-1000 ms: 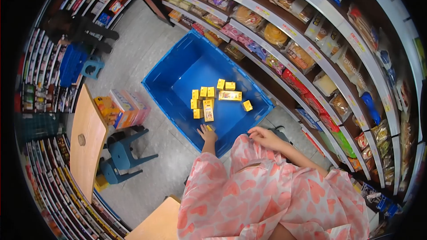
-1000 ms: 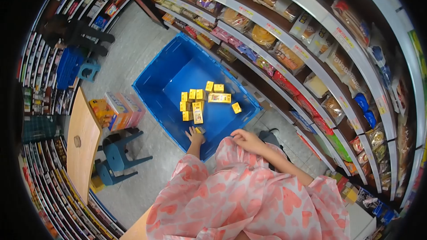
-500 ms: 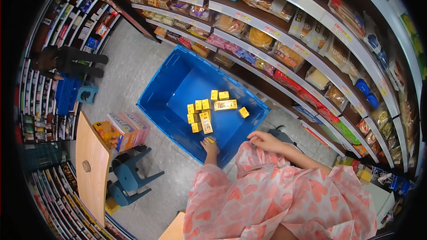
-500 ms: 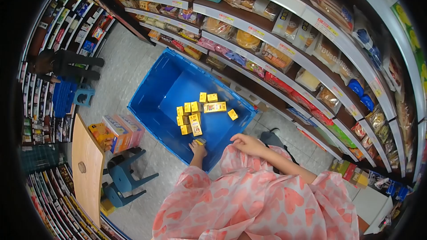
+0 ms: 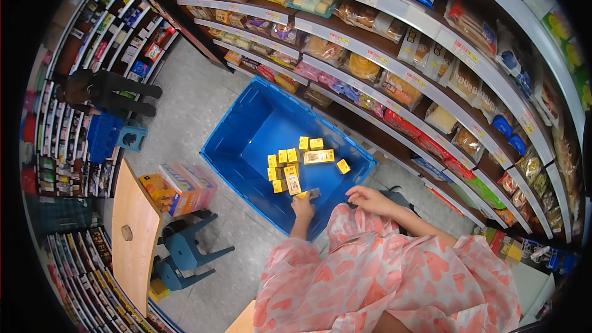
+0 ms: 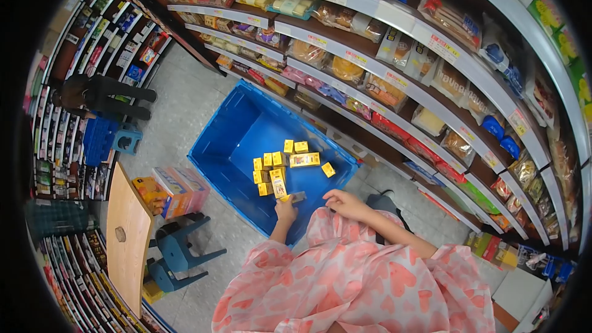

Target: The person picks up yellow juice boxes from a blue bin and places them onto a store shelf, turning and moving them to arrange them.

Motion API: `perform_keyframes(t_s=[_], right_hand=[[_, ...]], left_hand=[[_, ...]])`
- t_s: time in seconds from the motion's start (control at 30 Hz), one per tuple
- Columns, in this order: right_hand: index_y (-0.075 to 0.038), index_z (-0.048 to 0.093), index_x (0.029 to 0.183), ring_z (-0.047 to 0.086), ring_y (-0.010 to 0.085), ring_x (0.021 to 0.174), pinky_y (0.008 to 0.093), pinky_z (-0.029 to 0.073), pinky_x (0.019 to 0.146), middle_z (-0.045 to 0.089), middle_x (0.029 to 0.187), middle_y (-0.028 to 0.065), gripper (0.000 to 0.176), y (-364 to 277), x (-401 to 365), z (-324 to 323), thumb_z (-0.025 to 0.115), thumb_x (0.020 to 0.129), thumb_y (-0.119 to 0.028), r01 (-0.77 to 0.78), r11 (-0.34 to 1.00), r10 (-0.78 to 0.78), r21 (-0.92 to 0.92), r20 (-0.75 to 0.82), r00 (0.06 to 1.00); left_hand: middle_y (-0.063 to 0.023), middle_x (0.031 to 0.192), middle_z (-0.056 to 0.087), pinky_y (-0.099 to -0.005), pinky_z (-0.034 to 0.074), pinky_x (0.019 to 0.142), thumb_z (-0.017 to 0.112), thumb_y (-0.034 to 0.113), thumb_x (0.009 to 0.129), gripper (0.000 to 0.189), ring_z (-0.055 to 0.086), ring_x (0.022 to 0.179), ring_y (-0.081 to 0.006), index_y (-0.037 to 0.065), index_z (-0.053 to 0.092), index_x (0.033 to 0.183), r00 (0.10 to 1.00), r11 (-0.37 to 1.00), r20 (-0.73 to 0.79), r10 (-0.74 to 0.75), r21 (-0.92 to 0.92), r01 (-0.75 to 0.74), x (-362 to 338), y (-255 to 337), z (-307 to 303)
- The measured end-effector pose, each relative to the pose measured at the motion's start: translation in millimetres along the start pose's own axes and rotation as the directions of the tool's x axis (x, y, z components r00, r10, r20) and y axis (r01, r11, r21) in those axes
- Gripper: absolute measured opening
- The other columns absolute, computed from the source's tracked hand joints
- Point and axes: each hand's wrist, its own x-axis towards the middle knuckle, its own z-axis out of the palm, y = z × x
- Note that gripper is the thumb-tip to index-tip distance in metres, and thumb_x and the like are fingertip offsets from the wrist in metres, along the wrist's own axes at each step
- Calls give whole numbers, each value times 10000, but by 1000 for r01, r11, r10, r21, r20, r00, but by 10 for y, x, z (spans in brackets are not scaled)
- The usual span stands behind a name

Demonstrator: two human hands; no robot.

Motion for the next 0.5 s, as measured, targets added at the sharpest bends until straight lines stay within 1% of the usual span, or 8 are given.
perform_keyframes(t_s=[0.07,0.17,0.2,0.23,0.3,0.37,0.47,0.5], right_hand=[[-37,554,1244,617,123,1007,287,502,865,650,1086,71,290,-51,1,-41,566,967,-120,-22,999,22,-27,5,1000],[-59,579,1216,619,141,985,290,510,830,639,1111,86,294,-154,-16,-82,588,929,-122,41,998,-44,-40,-79,996],[-65,579,1221,605,184,1046,326,497,891,619,1154,117,328,-22,56,-109,617,899,-117,216,971,-227,-99,-108,968],[-70,557,1258,573,231,1130,356,467,954,597,1211,130,388,-109,50,-133,638,883,-129,207,952,-240,-228,-131,962],[-82,527,1307,508,315,1240,407,418,1036,546,1300,162,490,-369,-21,-142,672,843,-148,232,859,-357,-457,-208,911],[-95,511,1330,444,388,1291,447,378,1077,488,1365,201,570,-620,-90,-106,698,796,-162,267,706,-556,-656,-280,783],[-116,474,1378,365,416,1351,496,320,1113,428,1434,194,670,-1013,-222,-92,727,763,-196,188,514,-650,-837,-238,722],[-126,478,1379,378,379,1350,519,307,1113,442,1422,173,676,-1085,-264,-96,736,759,-201,196,482,-689,-854,-232,686]], left_hand=[[-264,1135,504,-480,462,867,729,219,750,549,551,1005,-424,285,577,1274,981,991,-146,126,-17,-129,-54,94,-213],[-288,1110,514,-493,467,883,722,175,750,514,543,1024,-453,224,576,1240,924,953,-271,269,-61,-295,-204,338,-801],[-297,1106,519,-497,468,894,718,157,753,501,539,1041,-463,202,572,1230,903,935,-298,309,-81,-346,-264,440,-1023],[-295,1112,512,-495,463,903,712,148,764,487,534,1051,-464,194,573,1229,889,914,-317,331,-126,-385,-336,560,-1252],[-290,1125,499,-491,452,920,700,129,786,459,525,1071,-465,180,575,1225,853,860,-363,375,-208,-466,-492,828,-1713],[-275,1145,490,-474,445,936,691,108,805,441,520,1092,-459,173,574,1224,804,798,-417,424,-247,-550,-650,1089,-2100],[-221,1183,487,-423,439,948,682,78,833,385,523,1105,-404,144,579,1198,730,695,-479,487,-293,-656,-868,1441,-2490],[-209,1189,489,-415,438,951,681,75,836,376,523,1108,-388,135,579,1193,708,654,-495,503,-318,-687,-951,1561,-2602]])
